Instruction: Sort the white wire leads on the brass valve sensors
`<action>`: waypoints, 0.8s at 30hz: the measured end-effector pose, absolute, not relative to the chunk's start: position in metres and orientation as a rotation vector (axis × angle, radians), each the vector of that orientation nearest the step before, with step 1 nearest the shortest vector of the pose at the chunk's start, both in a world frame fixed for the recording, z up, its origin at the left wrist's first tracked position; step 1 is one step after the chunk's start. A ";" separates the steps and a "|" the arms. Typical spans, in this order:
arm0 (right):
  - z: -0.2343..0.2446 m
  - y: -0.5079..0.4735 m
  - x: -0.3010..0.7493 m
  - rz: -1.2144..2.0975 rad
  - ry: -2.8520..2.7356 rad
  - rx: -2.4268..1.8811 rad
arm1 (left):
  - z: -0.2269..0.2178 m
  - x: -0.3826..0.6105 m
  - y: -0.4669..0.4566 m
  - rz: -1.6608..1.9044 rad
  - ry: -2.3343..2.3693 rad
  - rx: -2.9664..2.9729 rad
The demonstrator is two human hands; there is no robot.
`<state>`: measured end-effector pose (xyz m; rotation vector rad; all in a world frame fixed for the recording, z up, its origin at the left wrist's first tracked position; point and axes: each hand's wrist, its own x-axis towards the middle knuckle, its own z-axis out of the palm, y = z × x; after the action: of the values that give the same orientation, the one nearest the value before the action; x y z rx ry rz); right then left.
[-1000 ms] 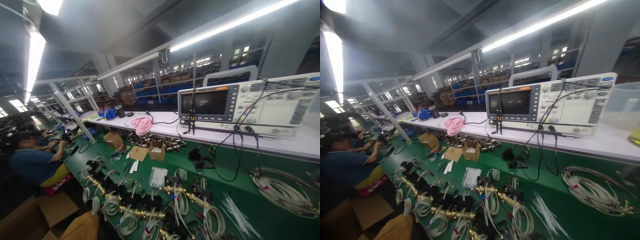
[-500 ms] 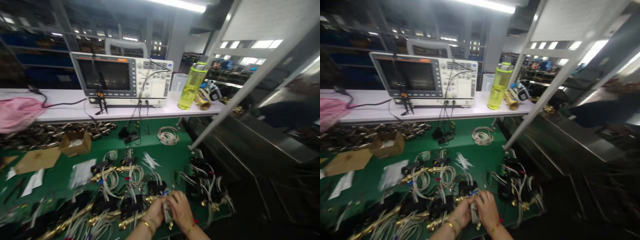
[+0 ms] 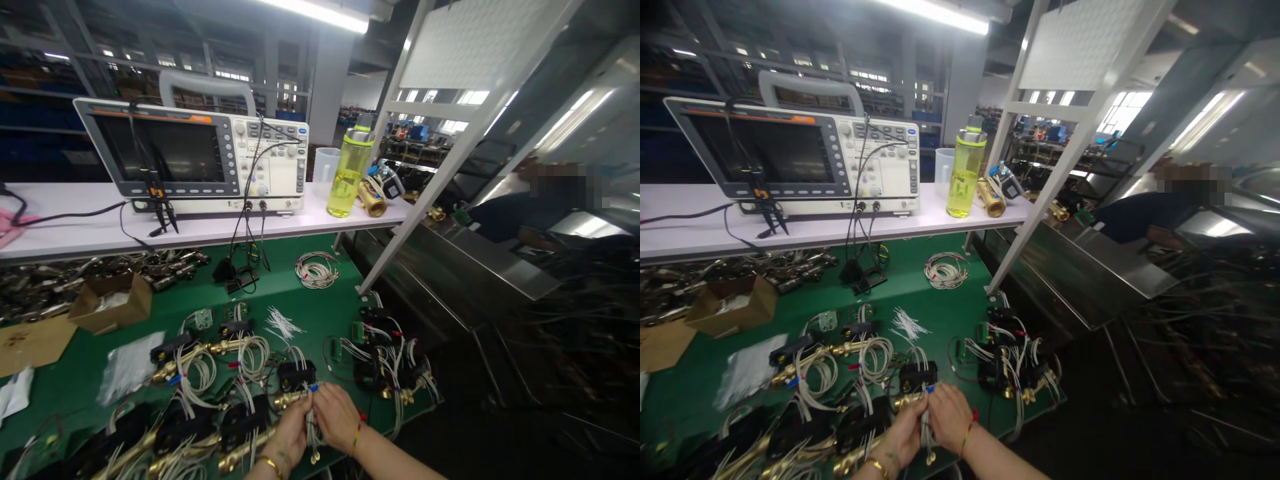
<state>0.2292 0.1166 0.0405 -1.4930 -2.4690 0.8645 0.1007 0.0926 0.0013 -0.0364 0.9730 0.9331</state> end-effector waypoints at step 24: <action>0.022 0.110 0.216 1.664 -1.222 -1.635 | -0.009 0.090 0.071 0.999 1.071 0.322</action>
<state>0.2165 0.1095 0.0225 -1.6347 -1.2221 1.6644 0.0899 0.0713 -0.0086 0.3218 1.0711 0.9993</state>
